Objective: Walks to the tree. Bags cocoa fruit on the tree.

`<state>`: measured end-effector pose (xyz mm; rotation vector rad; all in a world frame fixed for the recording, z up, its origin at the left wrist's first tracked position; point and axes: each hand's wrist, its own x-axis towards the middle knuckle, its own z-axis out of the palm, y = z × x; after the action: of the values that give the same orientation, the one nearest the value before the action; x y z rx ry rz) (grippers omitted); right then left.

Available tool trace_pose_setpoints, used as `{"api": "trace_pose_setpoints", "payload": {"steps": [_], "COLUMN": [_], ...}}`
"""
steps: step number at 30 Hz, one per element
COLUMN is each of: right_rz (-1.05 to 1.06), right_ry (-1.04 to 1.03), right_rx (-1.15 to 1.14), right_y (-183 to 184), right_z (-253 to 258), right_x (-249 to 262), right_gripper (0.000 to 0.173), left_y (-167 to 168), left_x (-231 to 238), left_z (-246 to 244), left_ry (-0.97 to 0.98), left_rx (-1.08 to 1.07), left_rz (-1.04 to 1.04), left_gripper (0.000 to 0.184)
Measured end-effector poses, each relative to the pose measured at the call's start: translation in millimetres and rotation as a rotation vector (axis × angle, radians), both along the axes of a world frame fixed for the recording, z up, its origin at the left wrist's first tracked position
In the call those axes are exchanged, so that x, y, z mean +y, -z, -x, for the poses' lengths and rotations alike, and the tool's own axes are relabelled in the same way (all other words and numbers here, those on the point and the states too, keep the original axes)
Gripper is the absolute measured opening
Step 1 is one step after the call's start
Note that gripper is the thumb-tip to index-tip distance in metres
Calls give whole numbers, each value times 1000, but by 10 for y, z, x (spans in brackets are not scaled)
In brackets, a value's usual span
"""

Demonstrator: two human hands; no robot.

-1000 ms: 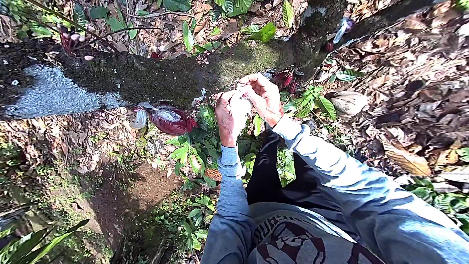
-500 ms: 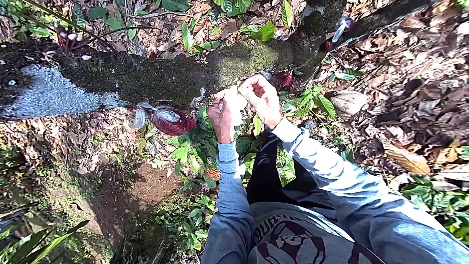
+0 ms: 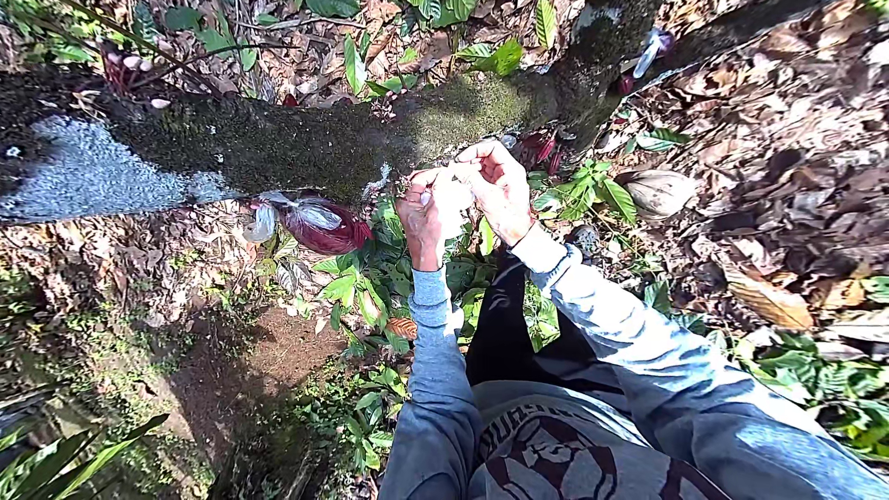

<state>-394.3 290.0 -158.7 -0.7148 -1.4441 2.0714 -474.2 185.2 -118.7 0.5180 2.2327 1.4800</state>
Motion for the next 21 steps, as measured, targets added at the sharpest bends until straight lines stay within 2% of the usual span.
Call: {"api": "trace_pose_setpoints", "payload": {"steps": [4, 10, 15, 18, 21], "right_rz": [41, 14, 35, 48, 12], "right_ry": [67, 54, 66, 60, -4], "right_rx": [36, 48, 79, 60, 30], "right_y": [12, 41, 63, 68, 42], "right_z": [182, 191, 217, 159, -79], "right_x": [64, 40, 63, 86, 46], "right_gripper": [16, 14, 10, 10, 9], "left_y": [84, 46, 356, 399, 399], "left_x": [-1, 15, 100, 201, 326], "left_z": [-16, -29, 127, 113, 85], "left_ry": [-42, -90, -293, -354, -446], "left_rx": [12, -98, -98, -78, -88], "left_rz": [-44, -76, -216, -179, -17], "left_gripper": [22, 26, 19, 20, 24]}}
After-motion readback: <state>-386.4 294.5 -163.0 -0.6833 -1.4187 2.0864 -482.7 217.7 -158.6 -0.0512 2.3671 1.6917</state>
